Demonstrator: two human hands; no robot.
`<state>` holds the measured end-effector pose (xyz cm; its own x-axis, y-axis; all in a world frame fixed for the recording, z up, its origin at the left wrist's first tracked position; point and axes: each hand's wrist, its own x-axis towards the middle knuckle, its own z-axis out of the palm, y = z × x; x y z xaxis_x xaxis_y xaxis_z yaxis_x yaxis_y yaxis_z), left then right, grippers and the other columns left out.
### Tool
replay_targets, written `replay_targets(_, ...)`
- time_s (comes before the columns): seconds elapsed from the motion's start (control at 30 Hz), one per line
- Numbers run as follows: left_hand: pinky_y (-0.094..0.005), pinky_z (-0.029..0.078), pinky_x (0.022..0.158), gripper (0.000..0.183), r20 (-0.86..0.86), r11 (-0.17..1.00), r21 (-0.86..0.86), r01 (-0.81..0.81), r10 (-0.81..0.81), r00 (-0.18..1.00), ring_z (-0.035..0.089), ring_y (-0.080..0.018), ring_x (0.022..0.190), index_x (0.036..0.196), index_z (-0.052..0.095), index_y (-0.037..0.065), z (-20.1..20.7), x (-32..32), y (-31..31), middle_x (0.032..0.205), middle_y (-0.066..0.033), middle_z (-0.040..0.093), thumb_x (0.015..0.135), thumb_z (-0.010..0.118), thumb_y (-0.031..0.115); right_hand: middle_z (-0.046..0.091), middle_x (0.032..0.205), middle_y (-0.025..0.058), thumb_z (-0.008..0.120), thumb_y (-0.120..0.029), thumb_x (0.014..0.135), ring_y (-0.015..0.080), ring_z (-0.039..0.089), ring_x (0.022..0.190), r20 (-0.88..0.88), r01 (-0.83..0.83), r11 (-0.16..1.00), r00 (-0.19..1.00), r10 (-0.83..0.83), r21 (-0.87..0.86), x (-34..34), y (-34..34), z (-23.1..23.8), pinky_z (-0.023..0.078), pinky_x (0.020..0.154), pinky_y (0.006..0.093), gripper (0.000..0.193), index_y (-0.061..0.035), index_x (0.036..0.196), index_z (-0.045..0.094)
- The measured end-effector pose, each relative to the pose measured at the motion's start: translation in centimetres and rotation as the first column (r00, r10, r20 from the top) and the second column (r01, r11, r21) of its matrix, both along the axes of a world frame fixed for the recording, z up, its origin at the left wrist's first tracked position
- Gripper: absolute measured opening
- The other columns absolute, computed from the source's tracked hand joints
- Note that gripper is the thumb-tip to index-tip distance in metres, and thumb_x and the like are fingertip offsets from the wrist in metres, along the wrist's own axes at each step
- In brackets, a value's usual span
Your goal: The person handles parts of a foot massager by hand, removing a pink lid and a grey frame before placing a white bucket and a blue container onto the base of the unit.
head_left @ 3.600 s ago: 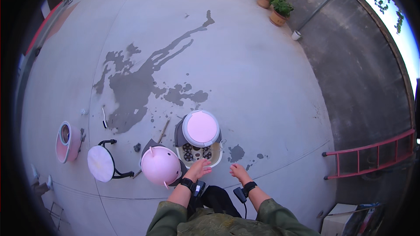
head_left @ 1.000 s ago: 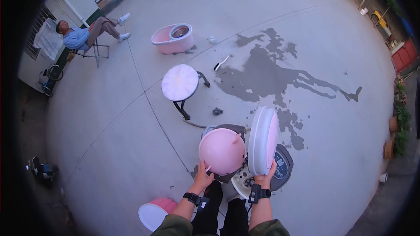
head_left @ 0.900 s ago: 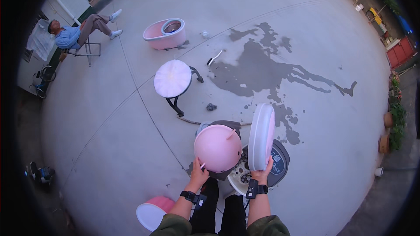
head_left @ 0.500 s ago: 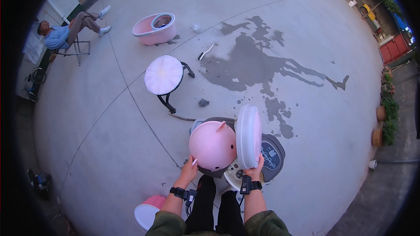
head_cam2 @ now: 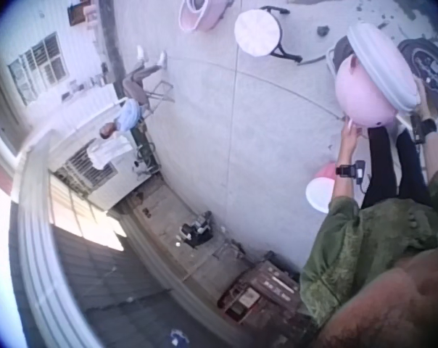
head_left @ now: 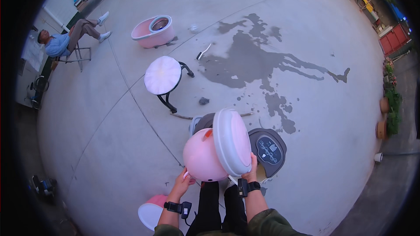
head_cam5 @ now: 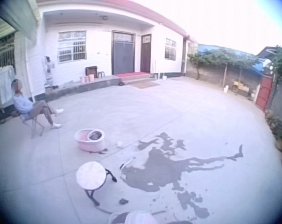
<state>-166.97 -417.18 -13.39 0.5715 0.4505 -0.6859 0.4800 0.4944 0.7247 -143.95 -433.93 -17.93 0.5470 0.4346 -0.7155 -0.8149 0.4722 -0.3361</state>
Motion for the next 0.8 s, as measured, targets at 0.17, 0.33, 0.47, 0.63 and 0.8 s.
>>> replay_targets(0.17,-0.0297,0.05,0.072,0.036,0.013,0.991,0.001,-0.135,0.135,0.991,0.057,-0.0191,0.083,0.123,0.035,0.004,4.4,-4.8,-0.9,0.099,-0.0108,0.053,0.088,0.039,0.011,0.058,0.097,0.0121,0.049,-0.034,0.079,0.0194,0.057,0.086,-0.024,-0.242,0.969,0.97,0.241,-0.046,-2.9,1.1,7.1,0.045,0.077,0.0288,0.045,0.0032,0.105,0.051)
replay_targets(0.33,-0.0333,0.051,0.07,0.03,0.009,0.946,0.033,-0.322,0.322,0.947,0.057,-0.0224,0.086,0.11,0.047,0.0,10.5,-8.7,-3.4,0.099,-0.0106,0.056,0.085,0.049,0.016,0.054,0.083,0.0078,0.059,-0.027,0.075,0.012,0.052,0.07,0.177,-0.493,0.869,0.859,0.48,0.04,-5.7,4.0,10.9,0.043,0.061,0.0244,0.038,0.0046,0.093,0.048)
replay_targets(0.47,-0.0338,0.047,0.075,0.04,0.123,0.867,0.051,-0.497,0.488,0.864,0.054,-0.0237,0.094,0.116,0.042,0.0,14.5,-13.1,-4.9,0.109,-0.0121,0.051,0.083,0.052,0.021,0.053,0.081,0.0077,0.061,-0.028,0.074,0.0117,0.051,0.069,0.291,-0.63,0.777,0.742,0.605,-0.009,-8.4,5.7,16.2,0.043,0.059,0.0247,0.04,0.0049,0.091,0.047)
replay_targets(0.63,-0.034,0.041,0.086,0.049,0.223,0.831,0.08,-0.551,0.524,0.822,0.047,-0.0224,0.105,0.124,0.032,0.001,17.3,-17.3,-4.5,0.12,-0.012,0.043,0.085,0.047,0.026,0.053,0.085,0.0103,0.063,-0.028,0.073,0.0141,0.053,0.074,0.326,-0.772,0.635,0.599,0.731,-0.004,-10.9,8.2,21.9,0.045,0.062,0.0252,0.043,0.0054,0.096,0.047)
replay_targets(0.8,-0.038,0.045,0.08,0.045,0.262,0.725,-0.042,-0.687,0.672,0.693,0.05,-0.0248,0.101,0.12,0.037,0.0,17.4,-21.7,-2.1,0.116,-0.0129,0.046,0.081,0.054,0.017,0.052,0.085,0.0108,0.062,-0.026,0.073,0.0143,0.054,0.073,0.405,-0.823,0.567,0.508,0.76,-0.032,-14.2,13.5,25.1,0.046,0.061,0.0256,0.043,0.0054,0.097,0.046)
